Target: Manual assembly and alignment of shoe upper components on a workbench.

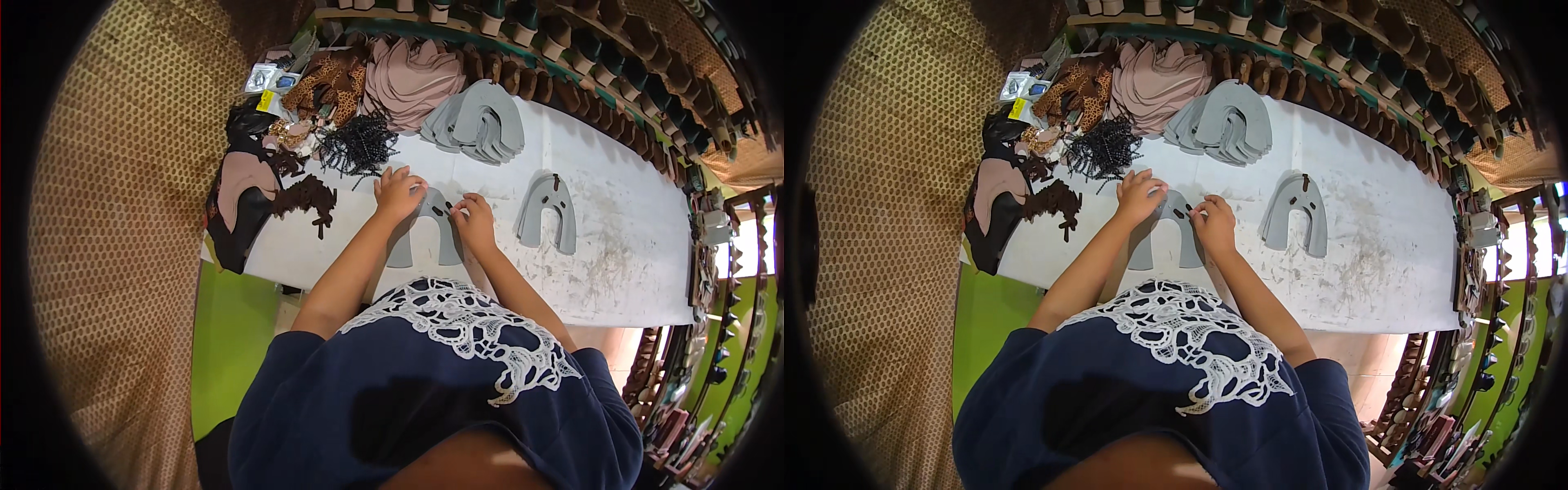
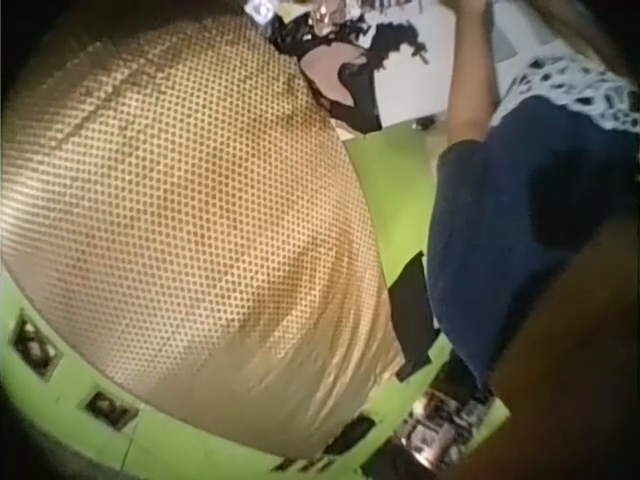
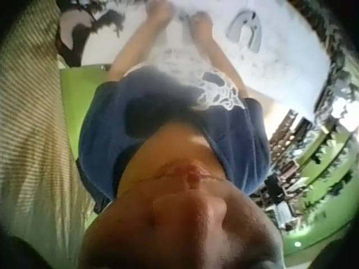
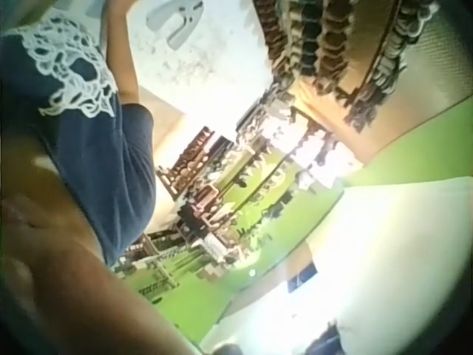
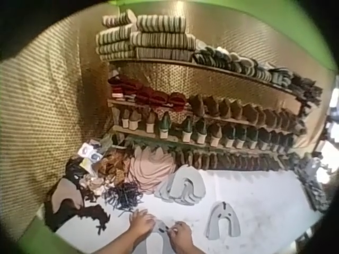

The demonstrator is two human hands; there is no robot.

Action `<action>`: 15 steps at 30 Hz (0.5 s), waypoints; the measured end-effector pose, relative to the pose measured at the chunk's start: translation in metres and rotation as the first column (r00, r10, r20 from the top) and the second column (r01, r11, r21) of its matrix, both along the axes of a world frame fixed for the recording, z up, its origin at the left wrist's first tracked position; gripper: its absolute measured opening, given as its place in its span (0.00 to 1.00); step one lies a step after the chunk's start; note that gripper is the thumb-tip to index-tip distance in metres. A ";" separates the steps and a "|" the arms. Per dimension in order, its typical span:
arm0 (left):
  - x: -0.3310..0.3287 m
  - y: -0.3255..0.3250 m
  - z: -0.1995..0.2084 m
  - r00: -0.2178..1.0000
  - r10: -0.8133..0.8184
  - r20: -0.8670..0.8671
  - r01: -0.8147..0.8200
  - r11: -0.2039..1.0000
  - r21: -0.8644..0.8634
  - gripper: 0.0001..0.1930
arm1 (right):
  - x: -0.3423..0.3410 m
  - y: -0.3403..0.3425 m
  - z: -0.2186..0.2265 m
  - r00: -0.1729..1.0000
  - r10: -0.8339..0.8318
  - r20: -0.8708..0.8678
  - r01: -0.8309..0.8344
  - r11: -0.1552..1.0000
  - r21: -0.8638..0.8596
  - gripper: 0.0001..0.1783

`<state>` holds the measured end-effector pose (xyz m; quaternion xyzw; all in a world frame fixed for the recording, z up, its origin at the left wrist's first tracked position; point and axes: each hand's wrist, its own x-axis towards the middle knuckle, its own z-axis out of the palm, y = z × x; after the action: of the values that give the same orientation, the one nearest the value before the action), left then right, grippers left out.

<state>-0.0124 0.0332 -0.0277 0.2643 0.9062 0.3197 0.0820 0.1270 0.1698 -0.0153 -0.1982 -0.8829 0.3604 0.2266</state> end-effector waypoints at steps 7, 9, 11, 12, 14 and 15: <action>0.008 -0.003 0.027 0.955 -0.291 -0.065 0.290 0.957 -0.015 0.07 | -0.016 0.001 0.003 0.990 0.135 0.046 -0.134 0.991 -0.028 0.07; 0.007 -0.007 0.025 0.959 -0.277 -0.057 0.277 0.961 -0.003 0.06 | -0.020 -0.001 0.007 0.986 0.160 0.047 -0.159 0.987 -0.022 0.07; 0.005 -0.010 0.017 0.963 -0.263 -0.051 0.264 0.965 0.008 0.06 | -0.024 -0.002 0.006 0.981 0.187 0.045 -0.186 0.982 -0.016 0.07; 0.005 -0.012 0.013 0.974 -0.224 -0.044 0.226 0.972 0.066 0.06 | -0.027 -0.004 0.006 0.981 0.194 0.014 -0.194 0.980 -0.047 0.08; 0.007 -0.012 0.009 0.981 -0.189 -0.035 0.192 0.973 0.127 0.06 | -0.029 -0.001 0.000 0.980 0.196 -0.015 -0.197 0.978 -0.075 0.08; 0.008 -0.012 0.007 0.987 -0.163 -0.016 0.164 0.978 0.126 0.06 | -0.031 0.002 -0.002 0.977 0.212 0.001 -0.211 0.972 -0.104 0.09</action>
<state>-0.0046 0.0209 -0.0209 0.3433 0.8595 0.3683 0.0884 0.0962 0.1714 -0.0176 -0.1164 -0.8806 0.4263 0.1711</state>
